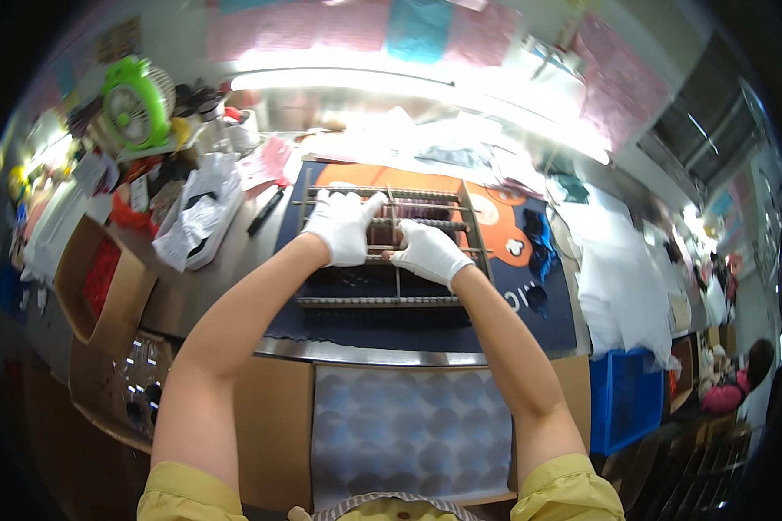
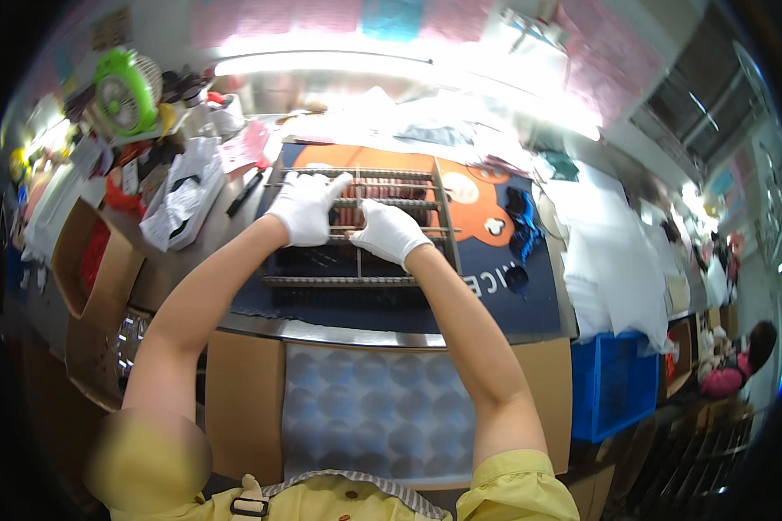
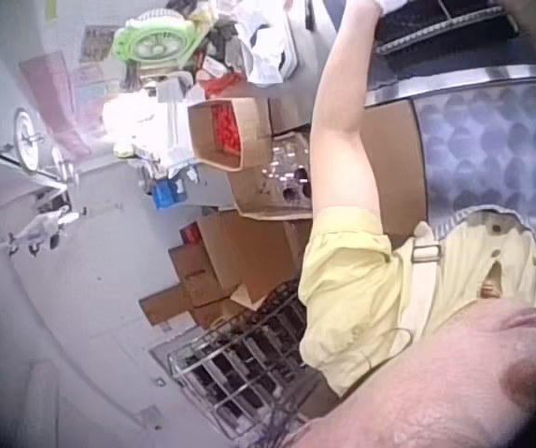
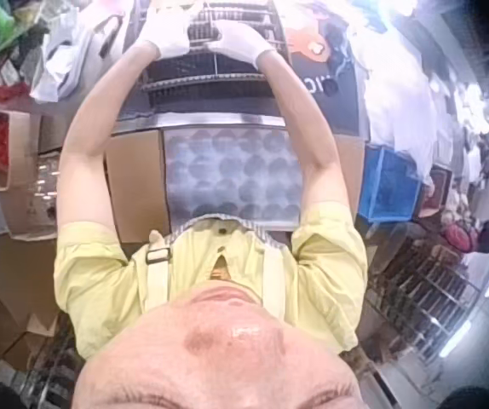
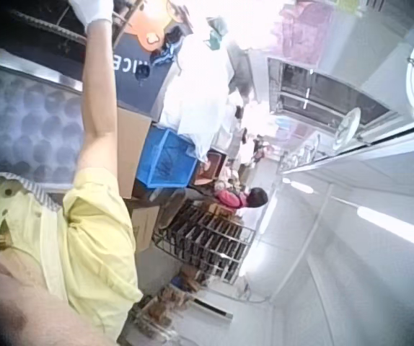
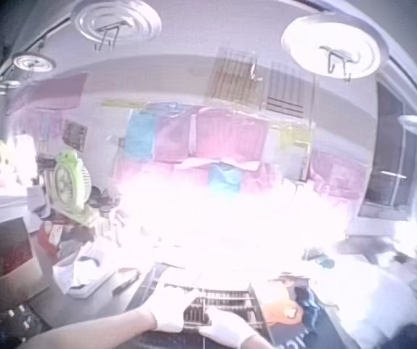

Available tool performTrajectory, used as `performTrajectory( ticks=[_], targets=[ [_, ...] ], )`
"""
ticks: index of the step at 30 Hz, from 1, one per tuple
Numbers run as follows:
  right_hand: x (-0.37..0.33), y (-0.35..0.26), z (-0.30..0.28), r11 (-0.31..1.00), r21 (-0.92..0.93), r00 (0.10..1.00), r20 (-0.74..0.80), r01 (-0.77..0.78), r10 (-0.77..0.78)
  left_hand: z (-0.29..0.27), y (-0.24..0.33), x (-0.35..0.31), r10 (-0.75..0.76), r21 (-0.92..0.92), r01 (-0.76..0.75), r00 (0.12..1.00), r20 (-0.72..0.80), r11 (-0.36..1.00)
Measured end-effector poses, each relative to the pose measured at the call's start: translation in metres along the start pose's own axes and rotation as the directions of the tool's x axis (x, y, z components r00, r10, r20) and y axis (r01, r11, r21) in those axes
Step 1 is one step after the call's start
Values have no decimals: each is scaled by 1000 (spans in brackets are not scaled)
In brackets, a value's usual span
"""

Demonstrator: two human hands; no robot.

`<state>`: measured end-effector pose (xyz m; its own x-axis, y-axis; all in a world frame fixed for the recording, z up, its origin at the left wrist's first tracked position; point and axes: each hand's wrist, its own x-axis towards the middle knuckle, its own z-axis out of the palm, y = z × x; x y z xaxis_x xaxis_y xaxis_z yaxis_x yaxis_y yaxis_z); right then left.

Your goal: The person repeatedly places small black circular inserts into a blue ice mold tray, then covers the tray with a translucent sheet. The person also briefly handles a metal rack and places it on the table. The task is performed in a repetitive cycle throughout the clip.

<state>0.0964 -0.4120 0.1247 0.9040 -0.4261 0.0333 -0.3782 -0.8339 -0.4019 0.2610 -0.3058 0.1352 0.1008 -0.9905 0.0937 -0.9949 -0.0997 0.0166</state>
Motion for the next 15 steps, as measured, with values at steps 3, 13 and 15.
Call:
performTrajectory(
  ticks=[3,13,15],
  targets=[
    [-74,50,-42,940,329,977,-211,91,-21,23,-15,3,127,-42,-144,951,-282,989],
    [-186,192,47,618,786,614,-484,-8,624,34,-18,3,139,-159,-216,909,-393,963],
    [-195,251,2,-37,984,547,-66,176,835,33,-17,3,155,-154,-229,910,-384,961]
  ],
)
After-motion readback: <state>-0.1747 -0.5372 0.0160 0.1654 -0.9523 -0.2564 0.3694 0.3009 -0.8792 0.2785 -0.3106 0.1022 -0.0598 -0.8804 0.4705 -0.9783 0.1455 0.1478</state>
